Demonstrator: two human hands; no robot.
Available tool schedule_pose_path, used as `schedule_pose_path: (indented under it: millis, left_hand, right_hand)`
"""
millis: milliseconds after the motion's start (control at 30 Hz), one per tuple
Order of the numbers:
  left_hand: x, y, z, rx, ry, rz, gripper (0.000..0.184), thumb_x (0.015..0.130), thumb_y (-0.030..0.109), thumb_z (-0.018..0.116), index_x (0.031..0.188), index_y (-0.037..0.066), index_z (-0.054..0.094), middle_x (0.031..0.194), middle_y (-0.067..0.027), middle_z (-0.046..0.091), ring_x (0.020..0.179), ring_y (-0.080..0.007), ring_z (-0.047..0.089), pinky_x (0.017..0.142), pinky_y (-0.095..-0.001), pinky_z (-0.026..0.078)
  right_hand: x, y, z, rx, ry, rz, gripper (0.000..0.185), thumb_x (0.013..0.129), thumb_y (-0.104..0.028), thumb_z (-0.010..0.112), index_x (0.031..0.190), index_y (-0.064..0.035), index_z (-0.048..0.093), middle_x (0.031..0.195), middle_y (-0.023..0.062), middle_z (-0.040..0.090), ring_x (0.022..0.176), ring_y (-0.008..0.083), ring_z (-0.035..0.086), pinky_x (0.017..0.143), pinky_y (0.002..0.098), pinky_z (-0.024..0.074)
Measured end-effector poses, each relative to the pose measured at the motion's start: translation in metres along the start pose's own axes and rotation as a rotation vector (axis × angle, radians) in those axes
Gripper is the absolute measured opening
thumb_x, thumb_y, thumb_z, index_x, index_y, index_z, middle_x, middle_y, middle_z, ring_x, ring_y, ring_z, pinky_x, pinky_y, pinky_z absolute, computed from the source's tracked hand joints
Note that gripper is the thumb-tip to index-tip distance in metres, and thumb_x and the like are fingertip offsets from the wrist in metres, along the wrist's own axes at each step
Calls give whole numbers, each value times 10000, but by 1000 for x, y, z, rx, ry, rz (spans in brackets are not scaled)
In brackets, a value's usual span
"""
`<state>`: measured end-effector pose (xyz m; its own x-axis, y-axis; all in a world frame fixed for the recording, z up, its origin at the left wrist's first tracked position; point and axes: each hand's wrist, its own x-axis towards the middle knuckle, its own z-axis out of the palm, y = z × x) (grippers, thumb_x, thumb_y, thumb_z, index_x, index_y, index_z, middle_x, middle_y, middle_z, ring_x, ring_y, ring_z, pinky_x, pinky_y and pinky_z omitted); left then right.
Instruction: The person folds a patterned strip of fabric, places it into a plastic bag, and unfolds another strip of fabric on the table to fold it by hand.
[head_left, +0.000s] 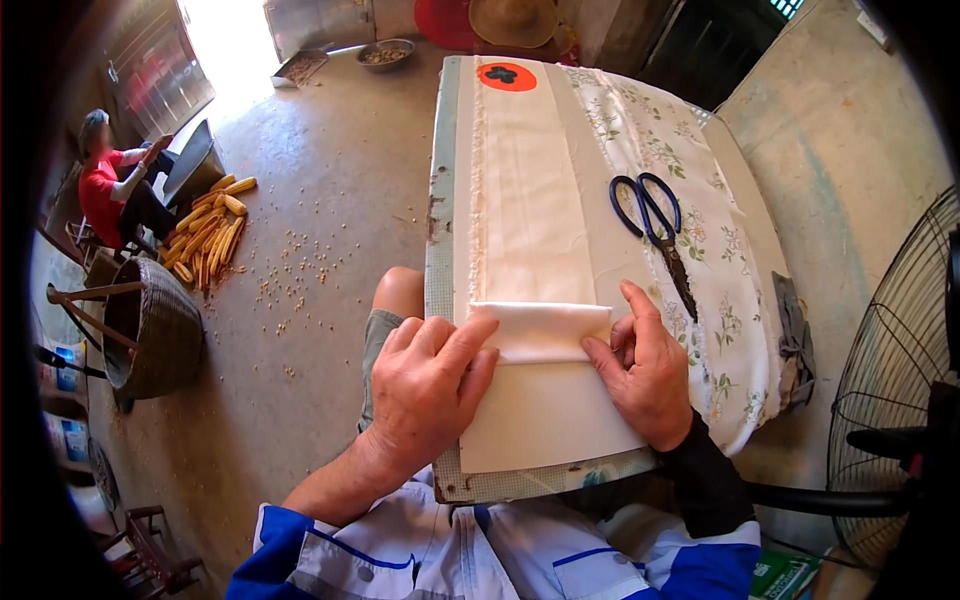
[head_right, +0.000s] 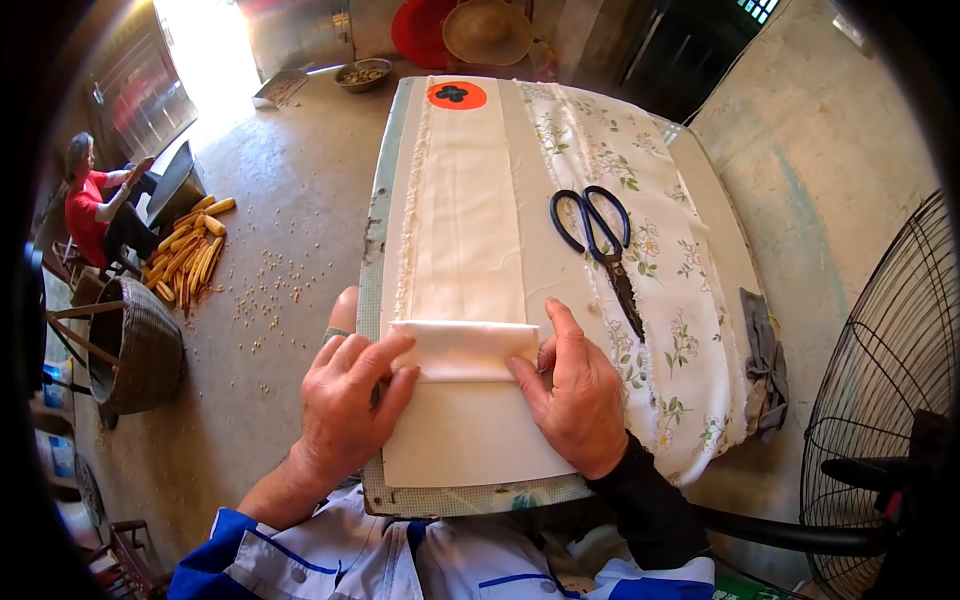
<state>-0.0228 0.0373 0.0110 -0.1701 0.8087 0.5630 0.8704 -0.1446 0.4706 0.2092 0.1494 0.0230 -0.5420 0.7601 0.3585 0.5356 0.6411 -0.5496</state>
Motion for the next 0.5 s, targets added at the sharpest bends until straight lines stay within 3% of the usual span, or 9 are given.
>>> schedule_pose_path:
  millis: [133,233,333,433,500]
  left_hand:
    - [-2,0,3,21,7,37,190,811,29,823,979,106,780,783,-48,608,728,-265,619,698,-391,548]
    - [-2,-2,4,8,12,45,145,843,73,806,973,119,763,800,-44,582,749,-257,599,696,-390,515]
    - [-3,-3,5,7,0,46,137,859,93,799,986,121,755,810,-41,574,758,-251,590,701,-385,494]
    - [-4,-4,7,0,2,60,145,859,89,802,995,115,758,814,-38,582,760,-249,591,707,-383,487]
    - [-4,-4,7,-2,4,68,150,859,86,804,1000,112,760,816,-37,585,760,-246,591,709,-385,486]
  right_hand:
    - [-2,-2,-4,-93,24,4,696,864,-63,845,1462,66,512,1019,168,653,886,319,665,798,417,561]
    - [4,-5,-15,-413,82,-233,709,878,-155,845,1459,82,515,1267,232,623,1109,374,639,964,472,526]
    - [1,-25,-17,-274,-83,-335,783,910,-327,813,1483,101,495,1497,279,526,1372,434,526,1150,526,421]
    - [1,-49,-2,-159,-257,-456,947,907,-521,784,1536,96,437,1616,302,427,1504,464,421,1250,548,317]
    - [0,-48,15,-127,-333,-426,1022,877,-603,772,1541,95,432,1651,306,375,1544,466,361,1270,555,272]
